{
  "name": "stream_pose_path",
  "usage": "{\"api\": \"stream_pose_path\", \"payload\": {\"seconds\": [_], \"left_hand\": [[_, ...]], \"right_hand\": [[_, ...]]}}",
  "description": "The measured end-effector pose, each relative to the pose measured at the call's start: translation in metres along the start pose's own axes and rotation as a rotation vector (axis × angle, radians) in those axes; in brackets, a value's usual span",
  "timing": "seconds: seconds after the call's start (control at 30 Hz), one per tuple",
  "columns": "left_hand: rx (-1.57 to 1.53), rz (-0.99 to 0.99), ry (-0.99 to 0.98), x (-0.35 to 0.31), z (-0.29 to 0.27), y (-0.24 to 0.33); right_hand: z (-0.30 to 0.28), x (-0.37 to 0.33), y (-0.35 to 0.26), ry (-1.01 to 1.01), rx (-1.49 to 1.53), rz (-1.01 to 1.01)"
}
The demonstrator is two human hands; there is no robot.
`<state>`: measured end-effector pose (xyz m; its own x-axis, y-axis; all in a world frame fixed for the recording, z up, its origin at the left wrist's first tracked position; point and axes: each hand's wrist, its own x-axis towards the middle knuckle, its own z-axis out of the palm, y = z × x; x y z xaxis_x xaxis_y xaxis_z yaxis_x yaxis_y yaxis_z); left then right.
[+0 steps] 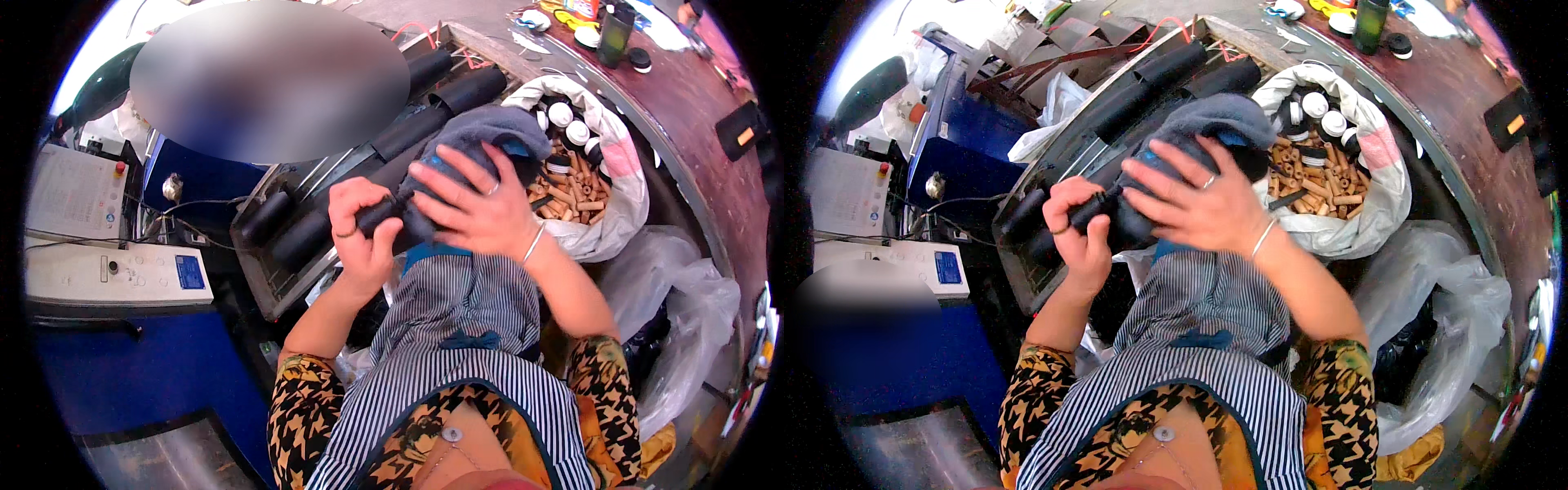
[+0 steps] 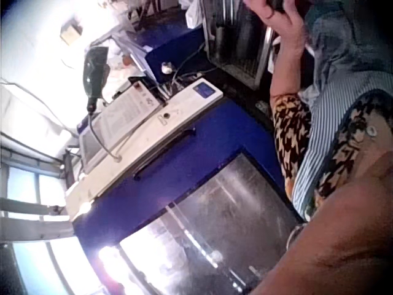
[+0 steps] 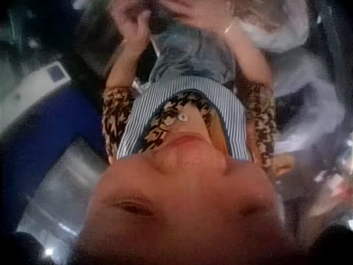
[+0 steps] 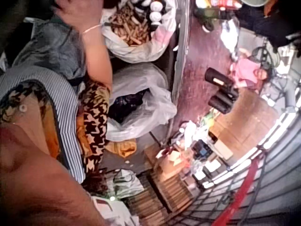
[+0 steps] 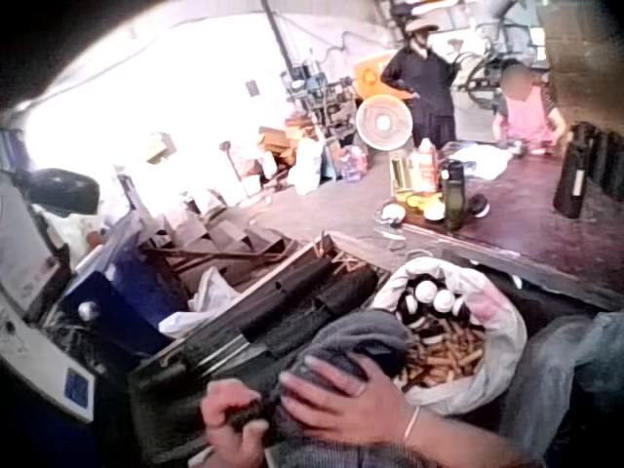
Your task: The person wipes a black conical object with a blue cloth and then inserts several small white and wooden pieces into the top of the object before placing it aside.
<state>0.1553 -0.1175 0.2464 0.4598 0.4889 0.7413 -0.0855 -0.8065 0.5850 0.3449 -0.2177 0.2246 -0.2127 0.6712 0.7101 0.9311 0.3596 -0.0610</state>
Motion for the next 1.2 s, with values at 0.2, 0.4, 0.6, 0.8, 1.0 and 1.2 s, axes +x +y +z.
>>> {"api": "stream_pose_path", "payload": {"seconds": [0.2, 0.4, 0.6, 0.8, 1.0, 1.2], "left_hand": [[0.297, 0.342, -0.428, 0.018, -0.036, 0.033], [0.214, 0.335, -0.468, 0.008, 0.008, 0.025], [-0.281, -0.610, -0.285, 0.009, -0.013, -0.018], [-0.596, -1.152, 0.074, -0.023, 0.024, -0.063], [-0.475, -0.918, 0.476, -0.046, 0.083, -0.028], [-0.146, -0.155, 0.043, -0.062, 0.064, -0.004]], "right_hand": [[-0.042, -0.003, 0.042, -0.259, 0.049, 0.019], [-0.006, 0.026, 0.014, -0.255, 0.475, -0.051], [-0.005, -0.043, 0.082, -0.710, 1.686, 0.994], [0.023, -0.081, 0.036, 0.786, 2.313, 0.967], [0.053, -0.072, -0.044, 1.428, 1.503, 1.093], [0.024, -0.057, -0.014, 0.196, 0.027, 0.182]]}}
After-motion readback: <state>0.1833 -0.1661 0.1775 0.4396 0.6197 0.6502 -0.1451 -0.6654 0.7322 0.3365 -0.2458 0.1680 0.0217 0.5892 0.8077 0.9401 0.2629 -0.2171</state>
